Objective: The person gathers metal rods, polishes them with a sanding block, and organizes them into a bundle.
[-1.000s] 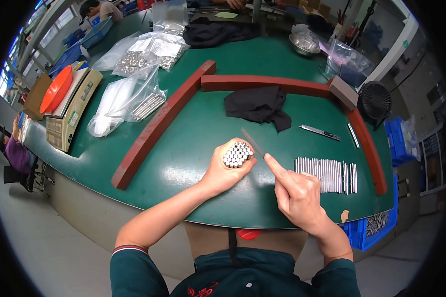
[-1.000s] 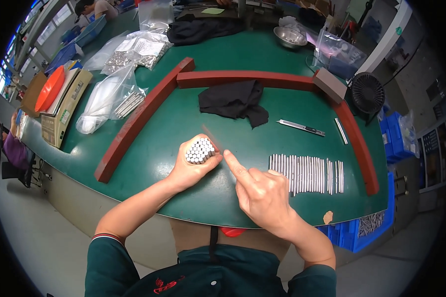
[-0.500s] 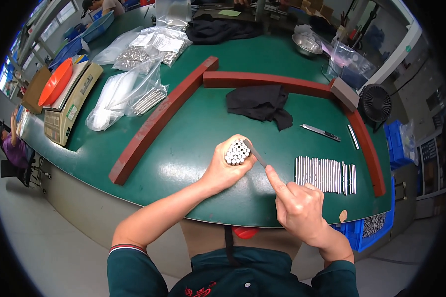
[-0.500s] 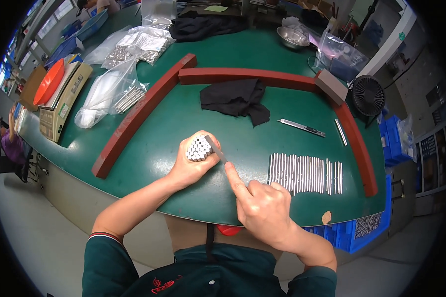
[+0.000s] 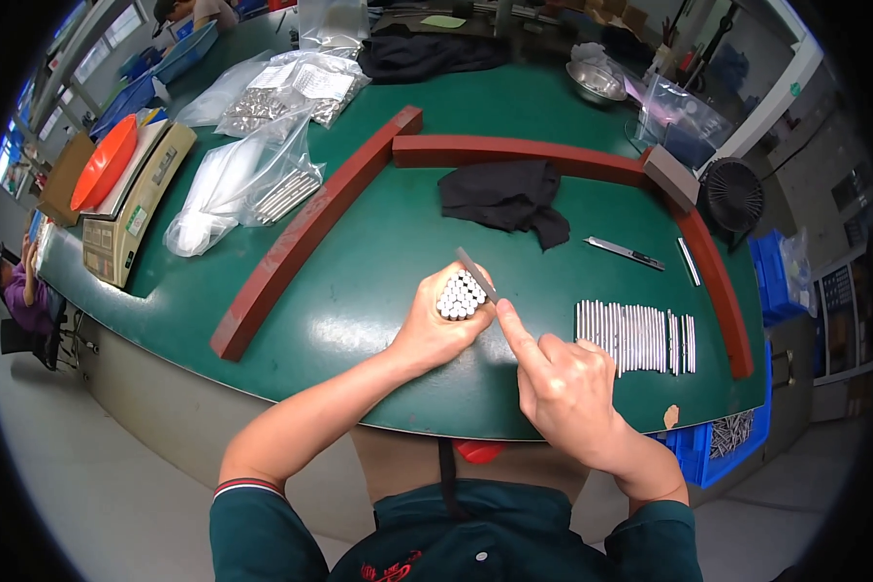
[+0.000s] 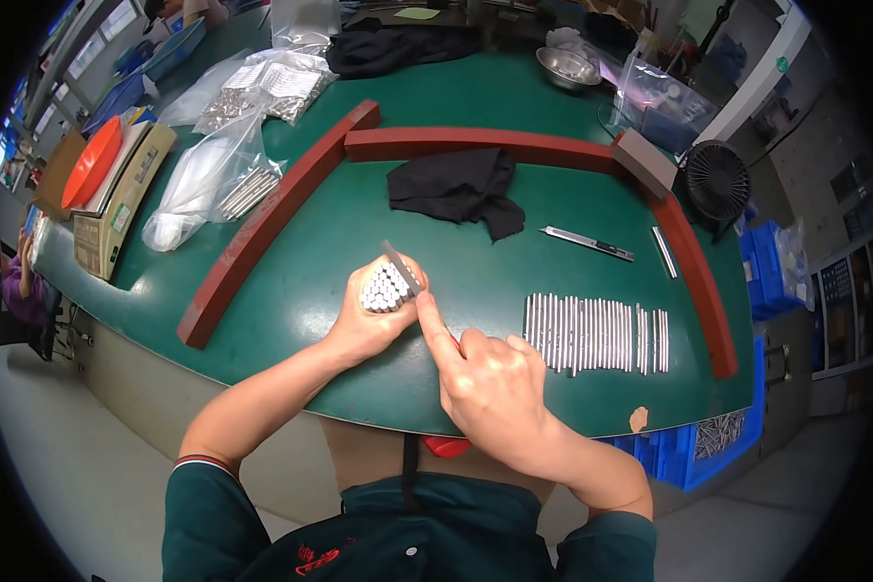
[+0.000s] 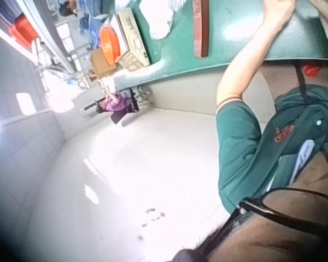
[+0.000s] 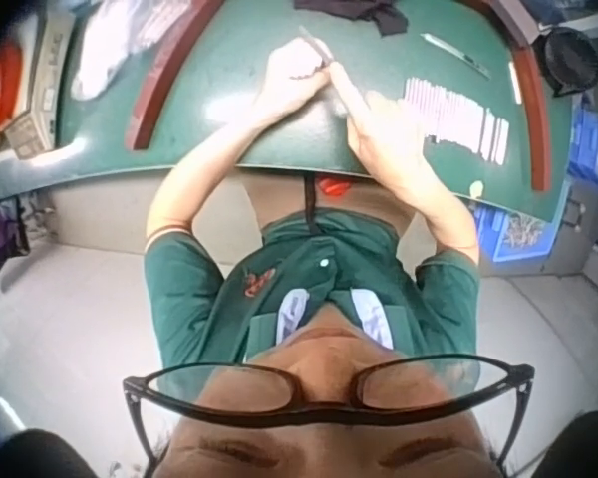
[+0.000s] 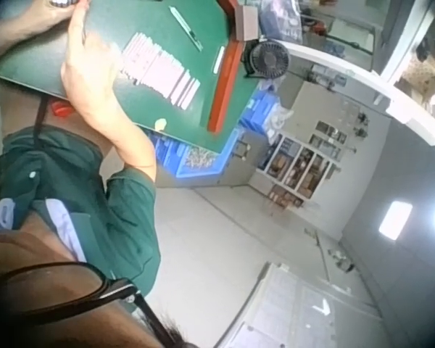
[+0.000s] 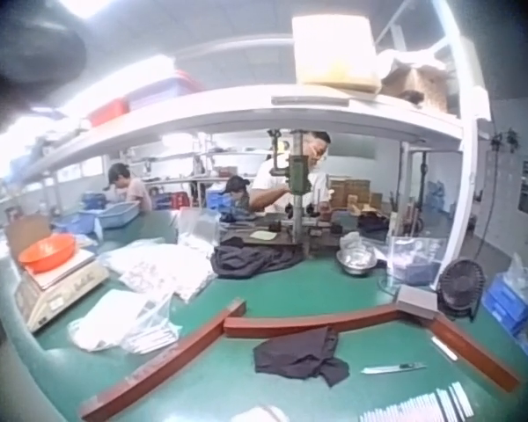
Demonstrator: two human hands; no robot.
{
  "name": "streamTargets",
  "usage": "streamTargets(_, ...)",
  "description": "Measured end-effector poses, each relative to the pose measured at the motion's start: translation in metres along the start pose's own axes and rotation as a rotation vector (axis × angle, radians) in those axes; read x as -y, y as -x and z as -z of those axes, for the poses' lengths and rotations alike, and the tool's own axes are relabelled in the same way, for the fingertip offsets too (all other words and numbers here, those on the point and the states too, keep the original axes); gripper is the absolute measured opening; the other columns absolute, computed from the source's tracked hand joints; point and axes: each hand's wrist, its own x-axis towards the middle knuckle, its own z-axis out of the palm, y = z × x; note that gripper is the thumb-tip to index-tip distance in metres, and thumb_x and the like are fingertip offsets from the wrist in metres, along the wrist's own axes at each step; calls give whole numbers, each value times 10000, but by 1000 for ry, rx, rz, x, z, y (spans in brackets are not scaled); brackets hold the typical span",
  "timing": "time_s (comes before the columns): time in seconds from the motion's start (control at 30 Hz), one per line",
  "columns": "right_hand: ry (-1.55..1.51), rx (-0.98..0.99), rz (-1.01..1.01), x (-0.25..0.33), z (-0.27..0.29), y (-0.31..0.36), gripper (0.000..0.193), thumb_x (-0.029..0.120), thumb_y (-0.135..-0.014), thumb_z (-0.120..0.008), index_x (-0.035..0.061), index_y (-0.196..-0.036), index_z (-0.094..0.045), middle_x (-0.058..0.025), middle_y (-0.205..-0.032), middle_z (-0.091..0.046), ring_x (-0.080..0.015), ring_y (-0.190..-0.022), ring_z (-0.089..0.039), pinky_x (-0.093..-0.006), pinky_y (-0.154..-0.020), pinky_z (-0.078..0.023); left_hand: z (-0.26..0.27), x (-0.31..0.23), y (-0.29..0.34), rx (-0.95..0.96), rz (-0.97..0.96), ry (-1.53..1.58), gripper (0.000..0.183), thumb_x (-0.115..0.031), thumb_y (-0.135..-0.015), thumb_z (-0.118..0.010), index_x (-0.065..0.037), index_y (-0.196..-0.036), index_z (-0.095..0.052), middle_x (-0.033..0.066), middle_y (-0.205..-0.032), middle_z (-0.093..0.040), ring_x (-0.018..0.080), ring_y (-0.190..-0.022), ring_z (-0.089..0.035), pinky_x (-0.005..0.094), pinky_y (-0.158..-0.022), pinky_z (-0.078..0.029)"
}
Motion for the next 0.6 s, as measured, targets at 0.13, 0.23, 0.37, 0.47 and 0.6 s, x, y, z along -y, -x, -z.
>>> streamTargets(0.13,42,102,-24,3,11,14,573,-22,-562,-551,56,-1129,-532,-25,-455,-342,-165,-349,-366,-285,-384,-315,2,4,0,3,9,7,134,14,-687,-581,-28,-768,-484,-11,-662,-489,43,-620,-462,205,-537,-396)
streamTargets(0.23,17,71,-43,2,6,8,575,-22,-558,-551,54,-1128,-532,-26,-454,-341,-166,-347,-365,-288,-378,-316,3,1,-1,16,-17,-16,127,8,-694,-585,-29,-769,-489,-9,-660,-493,47,-614,-462,205,-543,-399)
streamTargets(0.37,53,30,16,-3,3,5,552,14,-567,-555,61,-1116,-545,-4,-452,-350,-117,-348,-395,-253,-388,-301,2,2,0,16,-53,-21,129,2,-697,-591,-28,-773,-491,-8,-663,-501,48,-618,-466,206,-546,-400)
streamTargets(0.47,40,81,-12,-1,10,9,549,9,-578,-556,58,-1124,-535,-15,-453,-368,-136,-353,-412,-264,-393,-320,2,-4,1,62,-73,-120,130,-8,-703,-598,-26,-778,-493,-8,-671,-511,47,-627,-471,208,-550,-404)
streamTargets(0.6,-19,17,-8,-9,-4,-7,529,10,-594,-561,57,-1121,-532,-43,-461,-403,-174,-365,-442,-285,-394,-356,-3,-10,-3,30,-2,-48,125,-13,-709,-598,-23,-777,-493,-7,-682,-519,43,-637,-473,205,-562,-410)
